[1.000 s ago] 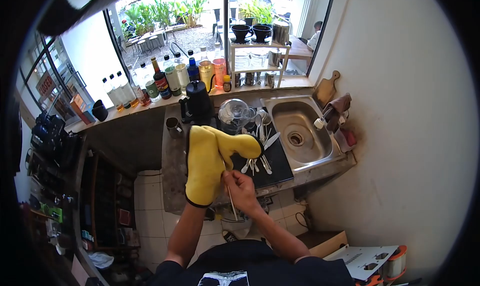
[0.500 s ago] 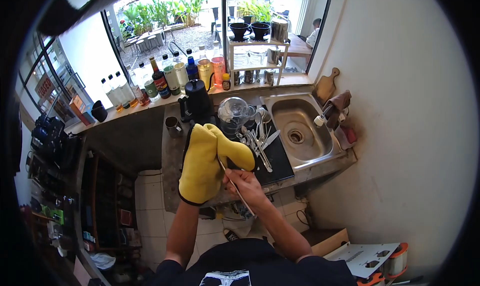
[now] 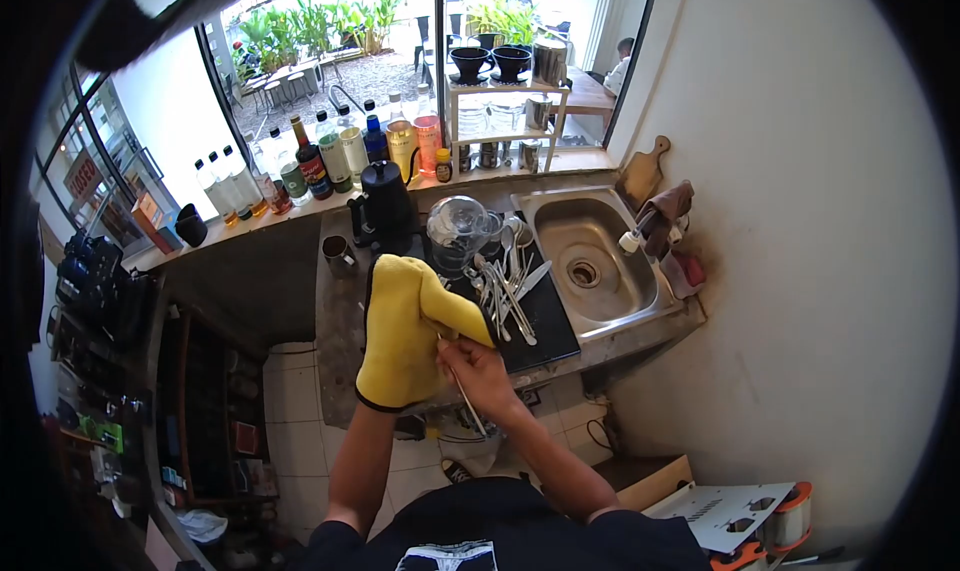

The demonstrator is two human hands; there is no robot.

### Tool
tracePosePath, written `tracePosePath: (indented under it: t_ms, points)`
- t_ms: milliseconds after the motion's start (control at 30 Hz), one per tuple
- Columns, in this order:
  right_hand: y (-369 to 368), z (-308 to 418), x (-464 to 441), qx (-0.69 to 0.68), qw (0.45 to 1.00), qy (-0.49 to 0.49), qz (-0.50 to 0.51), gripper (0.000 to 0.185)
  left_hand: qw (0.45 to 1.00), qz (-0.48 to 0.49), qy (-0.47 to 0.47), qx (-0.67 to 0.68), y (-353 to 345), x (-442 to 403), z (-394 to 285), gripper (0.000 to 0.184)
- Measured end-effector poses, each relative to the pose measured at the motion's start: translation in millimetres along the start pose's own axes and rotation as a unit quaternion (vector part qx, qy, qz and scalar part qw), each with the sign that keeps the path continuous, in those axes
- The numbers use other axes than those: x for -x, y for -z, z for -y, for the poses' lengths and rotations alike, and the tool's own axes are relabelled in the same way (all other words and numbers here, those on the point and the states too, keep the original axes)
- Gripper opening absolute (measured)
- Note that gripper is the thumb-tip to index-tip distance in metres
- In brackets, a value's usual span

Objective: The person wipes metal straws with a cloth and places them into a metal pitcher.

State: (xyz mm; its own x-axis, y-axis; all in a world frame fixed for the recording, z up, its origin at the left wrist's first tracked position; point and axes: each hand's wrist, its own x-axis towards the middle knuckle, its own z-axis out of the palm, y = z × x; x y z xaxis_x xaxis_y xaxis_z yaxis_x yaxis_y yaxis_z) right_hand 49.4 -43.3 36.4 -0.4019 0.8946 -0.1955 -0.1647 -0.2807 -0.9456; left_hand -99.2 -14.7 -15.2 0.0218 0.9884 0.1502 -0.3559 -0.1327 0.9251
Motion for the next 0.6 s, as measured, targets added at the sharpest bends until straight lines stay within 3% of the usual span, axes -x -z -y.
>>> tracePosePath:
  t_ms: [33,167,233,300,333,400,433,467,500,533,600]
  points:
    - [-2.4,1.3,-1.3,0.052,0.997,0.051,-0.031,0.026,0.987,-0.061,-0.063,-0.132,-4.7,-1.8,-1.7,0.039]
    - [0.9,7.4,-14.9,0.061,0.991,0.107,-0.052,0.027,0.995,-0.068,-0.048,0.056,-25.0,6.0,-3.4,0.032]
    - [-2.6,15.5,-12.3,0.043,0.993,0.102,-0.047,0.028,0.970,-0.040,0.048,0.234,-35.4,12.6,-24.7,0.028]
    - [1.1,7.6,-15.0,0.068,0.987,0.126,-0.066,0.029,0.968,-0.013,0.045,0.247,-18.2,9.6,-5.4,0.026]
    - [2.0,11.3,-12.0,0.070,0.988,0.124,-0.065,0.029,0.998,-0.021,-0.062,-0.009,-12.8,6.4,0.7,0.024]
    - [2.8,27.9,-5.5,0.298,0.929,0.199,-0.092,0.028,0.950,-0.027,-0.164,-0.266,-9.7,5.4,3.9,0.022]
    - [3.3,37.4,-2.8,0.297,0.929,0.200,-0.092,0.028,0.995,-0.081,-0.006,0.052,-21.3,6.3,-21.7,0.021]
    - [5.1,47.7,0.0,0.332,0.913,0.202,-0.127,0.027,0.910,-0.125,0.153,0.364,-29.7,8.4,-42.0,0.022]
    - [8.0,54.2,1.1,0.366,0.894,0.202,-0.162,0.026,0.909,-0.126,0.154,0.365,-31.3,13.3,-53.3,0.022]
    - [12.9,54.8,-2.9,0.332,0.898,0.226,-0.182,0.023,0.941,-0.128,0.211,0.230,-30.8,18.5,-62.5,0.022]
    - [12.2,62.7,-10.9,0.311,0.901,0.251,-0.171,0.021,0.954,-0.170,0.222,0.107,-40.4,14.2,-56.2,0.021]
